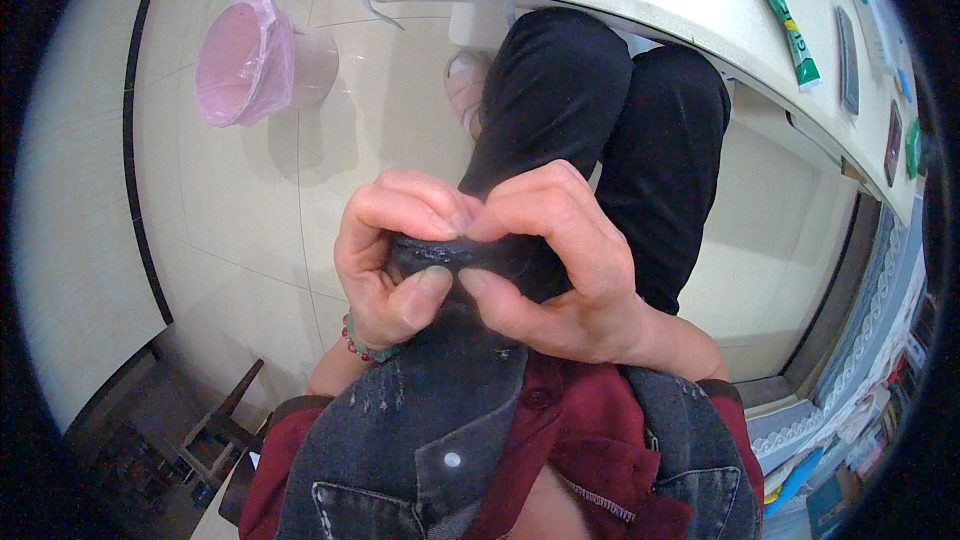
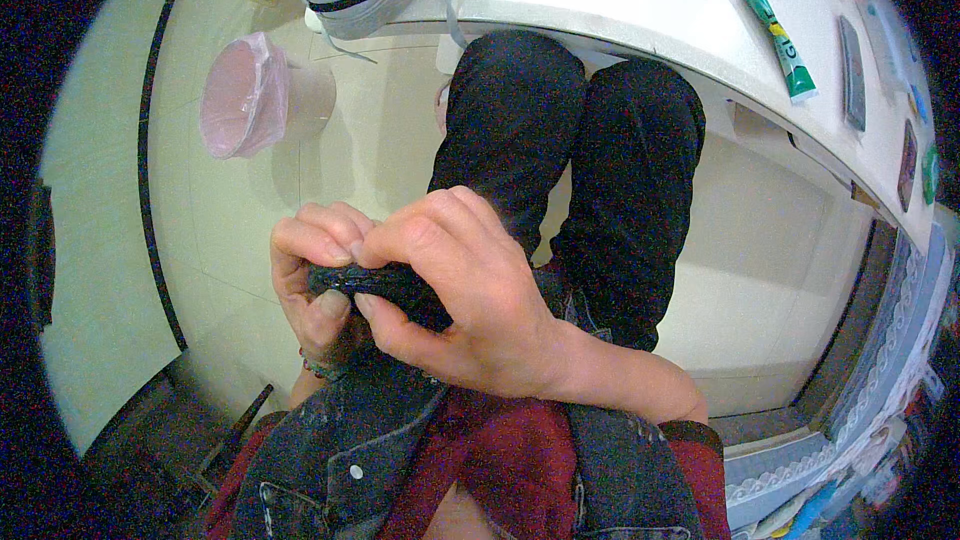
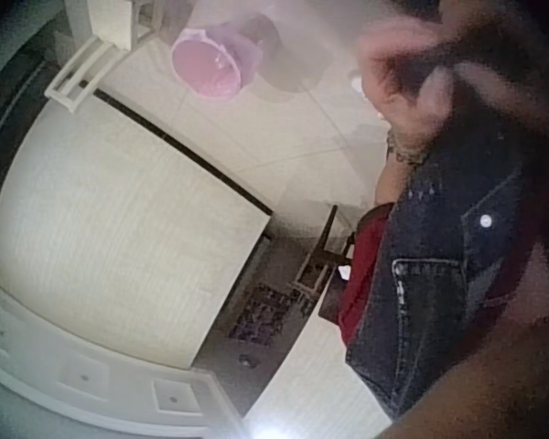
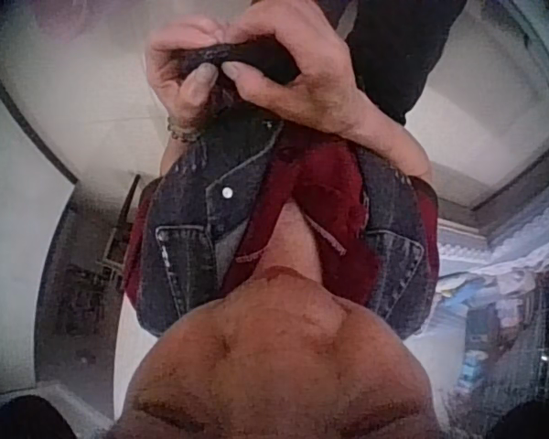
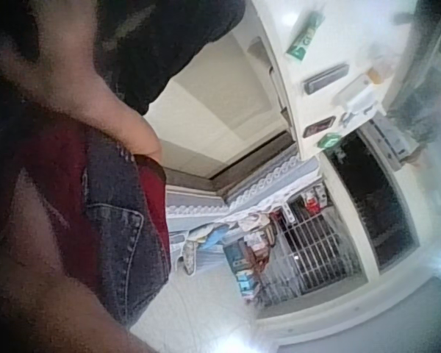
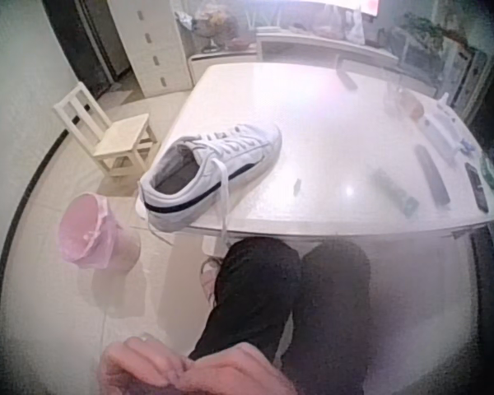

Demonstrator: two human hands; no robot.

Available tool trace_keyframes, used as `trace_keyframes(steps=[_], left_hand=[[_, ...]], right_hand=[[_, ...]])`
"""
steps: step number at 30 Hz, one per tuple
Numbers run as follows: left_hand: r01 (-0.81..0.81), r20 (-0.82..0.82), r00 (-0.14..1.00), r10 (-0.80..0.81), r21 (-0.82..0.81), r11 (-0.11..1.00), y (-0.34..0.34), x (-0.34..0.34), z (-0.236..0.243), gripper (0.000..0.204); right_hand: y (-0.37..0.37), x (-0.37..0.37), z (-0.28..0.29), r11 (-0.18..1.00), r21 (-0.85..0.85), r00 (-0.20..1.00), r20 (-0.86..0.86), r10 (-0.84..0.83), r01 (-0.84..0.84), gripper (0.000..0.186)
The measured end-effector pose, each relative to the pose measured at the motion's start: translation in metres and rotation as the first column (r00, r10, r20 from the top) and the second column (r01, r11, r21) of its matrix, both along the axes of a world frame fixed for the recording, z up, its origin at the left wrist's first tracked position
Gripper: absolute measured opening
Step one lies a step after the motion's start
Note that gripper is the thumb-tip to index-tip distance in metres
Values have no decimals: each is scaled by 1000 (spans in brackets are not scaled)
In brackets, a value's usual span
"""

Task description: The person applies glue from a tube to a black shoe sole and presses the edges together to bond them. They repeat the application and pressing steps on the same sole area.

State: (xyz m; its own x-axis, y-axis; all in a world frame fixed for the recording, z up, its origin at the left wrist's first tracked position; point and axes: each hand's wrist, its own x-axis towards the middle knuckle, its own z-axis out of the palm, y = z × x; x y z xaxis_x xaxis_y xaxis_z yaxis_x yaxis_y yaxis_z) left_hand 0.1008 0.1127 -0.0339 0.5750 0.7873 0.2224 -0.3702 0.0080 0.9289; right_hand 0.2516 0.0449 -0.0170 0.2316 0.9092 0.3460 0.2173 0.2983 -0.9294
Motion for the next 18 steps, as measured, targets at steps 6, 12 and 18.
trace_keyframes(steps=[6,12,18], left_hand=[[-27,-32,999,27,-14,1000,0,-3,-1,26],[-88,-34,996,85,-92,992,-4,-3,-4,25],[-89,-12,996,88,-94,992,-3,-2,-8,26]], right_hand=[[-4,-1,-1,996,-82,999,-50,19,-23,35],[-7,2,-8,990,-124,998,-26,65,-68,38],[-3,-4,-16,996,-83,989,-147,5,-17,28]])
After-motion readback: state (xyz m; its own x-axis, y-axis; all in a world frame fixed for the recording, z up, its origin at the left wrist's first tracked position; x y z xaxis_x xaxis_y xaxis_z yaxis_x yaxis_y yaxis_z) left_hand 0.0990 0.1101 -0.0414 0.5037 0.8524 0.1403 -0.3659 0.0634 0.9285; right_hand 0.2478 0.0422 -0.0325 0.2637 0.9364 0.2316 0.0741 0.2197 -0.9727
